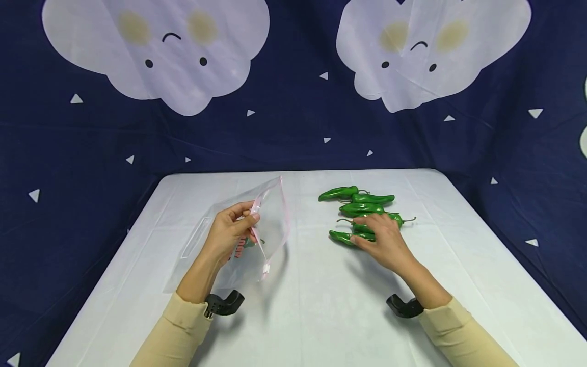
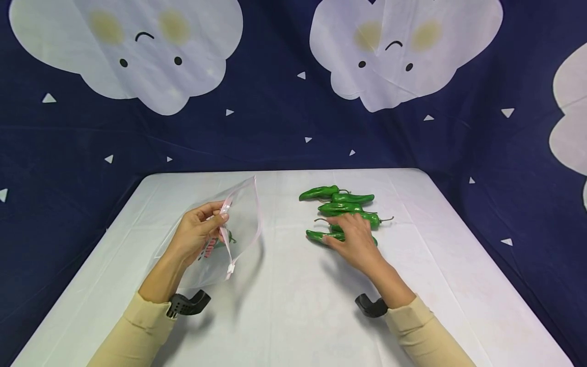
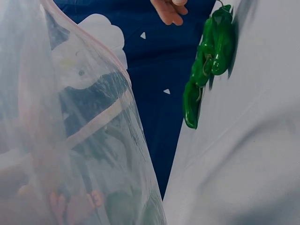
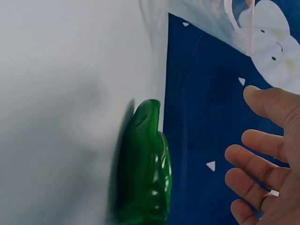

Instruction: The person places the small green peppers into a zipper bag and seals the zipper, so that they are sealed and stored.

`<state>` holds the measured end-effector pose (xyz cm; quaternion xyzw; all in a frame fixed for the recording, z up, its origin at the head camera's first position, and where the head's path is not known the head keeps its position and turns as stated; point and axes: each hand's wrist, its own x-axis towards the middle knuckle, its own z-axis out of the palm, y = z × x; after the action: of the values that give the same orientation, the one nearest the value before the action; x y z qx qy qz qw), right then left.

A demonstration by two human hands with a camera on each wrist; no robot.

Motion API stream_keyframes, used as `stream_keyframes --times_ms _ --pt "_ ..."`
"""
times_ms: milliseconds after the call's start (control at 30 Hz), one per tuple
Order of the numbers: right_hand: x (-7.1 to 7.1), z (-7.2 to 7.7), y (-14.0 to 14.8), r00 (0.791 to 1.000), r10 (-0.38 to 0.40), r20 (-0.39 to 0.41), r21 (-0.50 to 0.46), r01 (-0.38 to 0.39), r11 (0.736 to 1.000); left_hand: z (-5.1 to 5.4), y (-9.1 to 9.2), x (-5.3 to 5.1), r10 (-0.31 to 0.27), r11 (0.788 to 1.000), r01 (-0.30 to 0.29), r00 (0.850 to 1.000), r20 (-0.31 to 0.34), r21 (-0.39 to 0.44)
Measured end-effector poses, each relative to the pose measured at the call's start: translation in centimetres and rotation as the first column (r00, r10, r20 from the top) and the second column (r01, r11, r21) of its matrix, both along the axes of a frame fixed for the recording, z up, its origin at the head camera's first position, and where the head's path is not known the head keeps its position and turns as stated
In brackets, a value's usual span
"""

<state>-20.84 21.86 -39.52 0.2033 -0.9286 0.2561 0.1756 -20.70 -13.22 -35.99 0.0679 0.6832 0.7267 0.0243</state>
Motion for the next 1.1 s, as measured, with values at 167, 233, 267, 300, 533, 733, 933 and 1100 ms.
stream_keyframes --times_ms 167,233,267,300,533,733,933,1100 --pt "0.1 -0.4 1.0 0.999 -0.018 0.041 -0.016 0.019 1.0 0.1 0.0 0.0 -0.002 1.0 0.002 1.0 0.0 0.01" --pt "0.1 -0.6 1.4 0.998 -0.028 0.059 -0.019 0.029 0.999 0.1 0.0 0.0 -0.002 1.0 0.002 1.0 0.0 0.012" --pt "0.2 -0.7 1.6 0.997 -0.034 0.067 -0.019 0.035 0.999 0.2 0.0 0.0 -0.002 1.0 0.002 1.0 0.0 0.011" --pt "0.2 -0.8 1.9 0.996 -0.041 0.076 -0.018 0.042 0.999 0.2 0.0 0.0 -0.002 1.0 0.002 1.0 -0.001 0.009" --pt "0.2 -1.9 3.5 0.987 -0.096 0.127 0.004 0.096 0.995 0.1 0.1 0.0 -0.001 1.0 0.001 1.0 -0.002 0.008" --pt "0.0 -2.7 4.2 0.978 -0.12 0.171 0.006 0.121 0.993 0.0 0.0 0.0 0.0 1.0 0.0 1.0 0.002 0.002" --pt "-0.3 -3.2 4.2 0.981 -0.111 0.161 0.015 0.11 0.994 0.0 -0.1 0.0 0.003 1.0 -0.003 1.0 0.004 -0.004" --pt "-0.5 -3.6 4.0 0.983 -0.115 0.142 0.026 0.112 0.993 0.1 -0.1 0.1 0.007 1.0 -0.007 1.0 0.012 -0.013"
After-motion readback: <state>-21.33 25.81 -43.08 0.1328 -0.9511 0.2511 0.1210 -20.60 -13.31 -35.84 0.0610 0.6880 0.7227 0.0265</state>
